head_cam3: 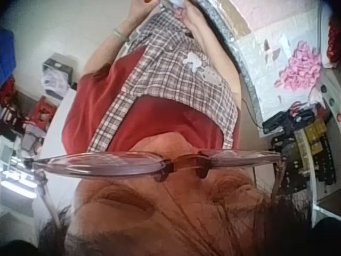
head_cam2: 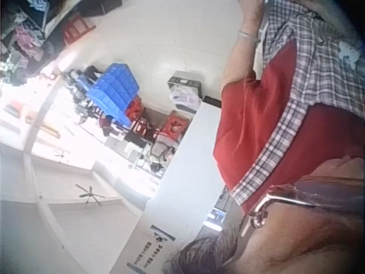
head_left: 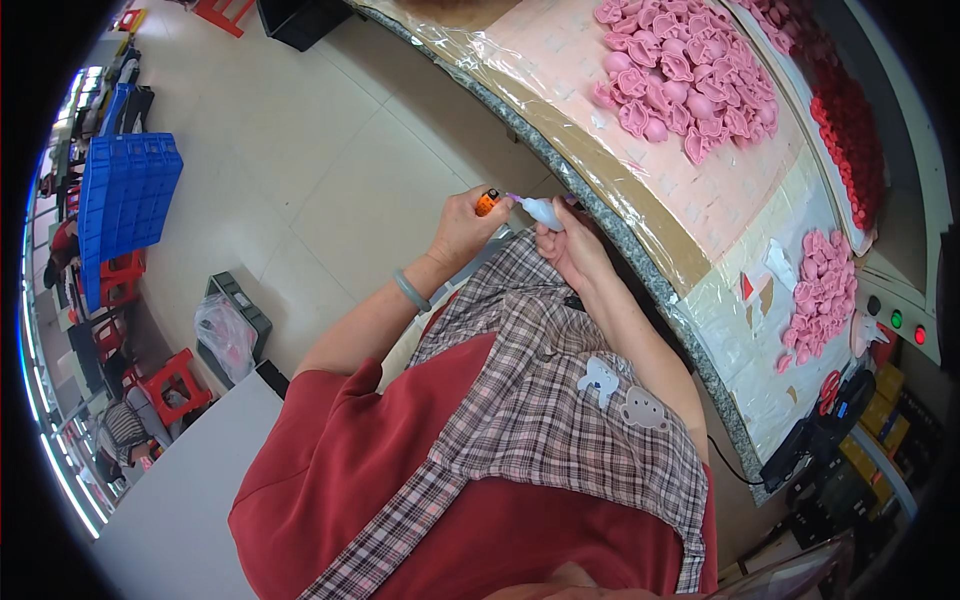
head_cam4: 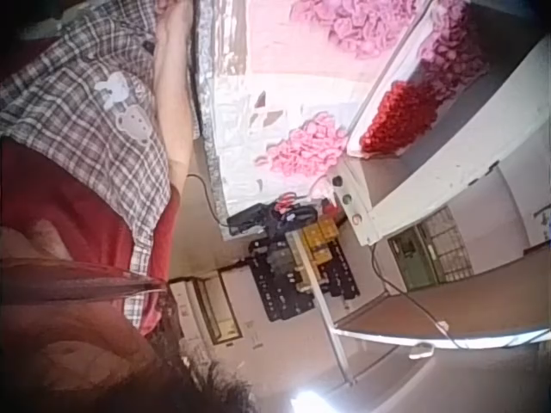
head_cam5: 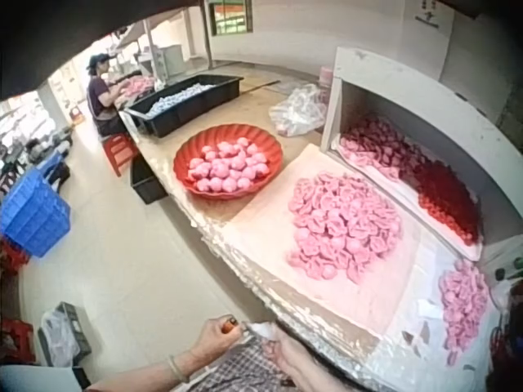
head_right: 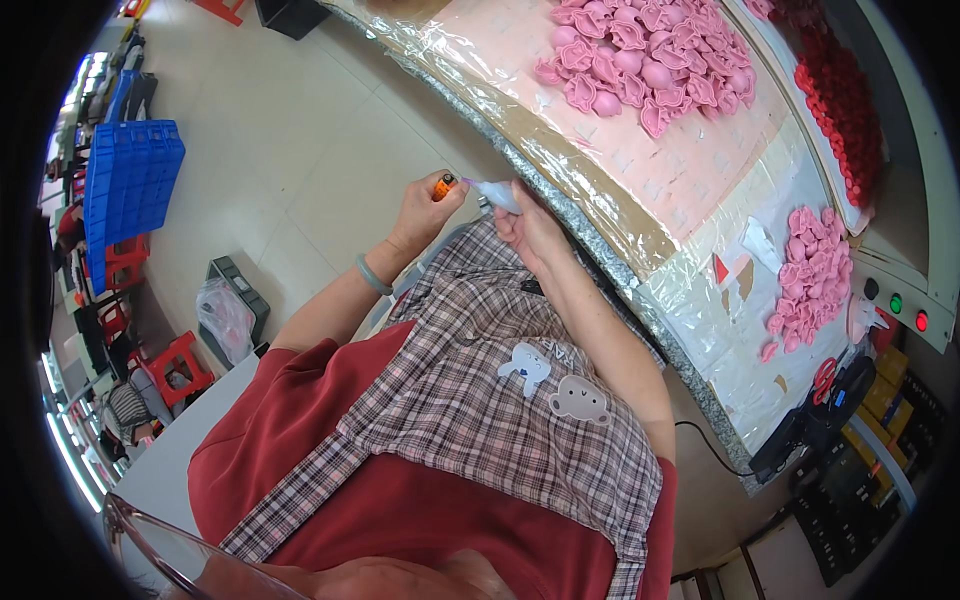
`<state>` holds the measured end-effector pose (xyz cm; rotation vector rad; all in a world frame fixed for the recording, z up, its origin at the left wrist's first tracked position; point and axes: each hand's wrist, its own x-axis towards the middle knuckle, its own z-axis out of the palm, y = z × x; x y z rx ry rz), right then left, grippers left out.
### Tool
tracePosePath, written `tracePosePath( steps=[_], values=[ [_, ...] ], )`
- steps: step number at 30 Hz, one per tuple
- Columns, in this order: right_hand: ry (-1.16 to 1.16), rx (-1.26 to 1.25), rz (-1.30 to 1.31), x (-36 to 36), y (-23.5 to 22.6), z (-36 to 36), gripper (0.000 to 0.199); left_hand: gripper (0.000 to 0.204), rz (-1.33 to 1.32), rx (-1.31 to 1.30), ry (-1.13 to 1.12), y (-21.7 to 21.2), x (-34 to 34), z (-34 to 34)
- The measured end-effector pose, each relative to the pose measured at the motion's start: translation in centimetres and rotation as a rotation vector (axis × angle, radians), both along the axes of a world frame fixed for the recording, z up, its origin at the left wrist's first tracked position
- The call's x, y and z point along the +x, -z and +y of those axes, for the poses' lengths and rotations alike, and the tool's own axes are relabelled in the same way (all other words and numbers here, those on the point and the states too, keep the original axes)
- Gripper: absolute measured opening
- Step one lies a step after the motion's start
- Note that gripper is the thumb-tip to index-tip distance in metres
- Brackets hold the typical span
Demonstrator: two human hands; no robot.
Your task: The person is applying glue to pink plastic toy components and assembling them at a factory workbench.
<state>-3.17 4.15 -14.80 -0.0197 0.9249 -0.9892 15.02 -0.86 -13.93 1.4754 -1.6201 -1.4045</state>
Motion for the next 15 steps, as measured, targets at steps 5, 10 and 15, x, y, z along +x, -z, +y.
tracePosePath(
  steps=[5, 10, 15],
  values=[
    [-0.004, -0.018, -0.004, -0.09, 0.44, 0.14, 0.027, 0.033, 0.014, -0.002, -0.005, -0.21, -0.12, 0.12],
    [-0.011, -0.029, -0.011, -0.18, 0.63, 0.19, 0.028, 0.034, 0.030, -0.009, -0.010, -0.83, -0.31, 0.20],
    [0.006, -0.022, 0.000, -0.06, 0.64, 0.19, 0.028, 0.034, 0.034, -0.009, -0.013, -0.62, -0.25, 0.19]
  ],
)
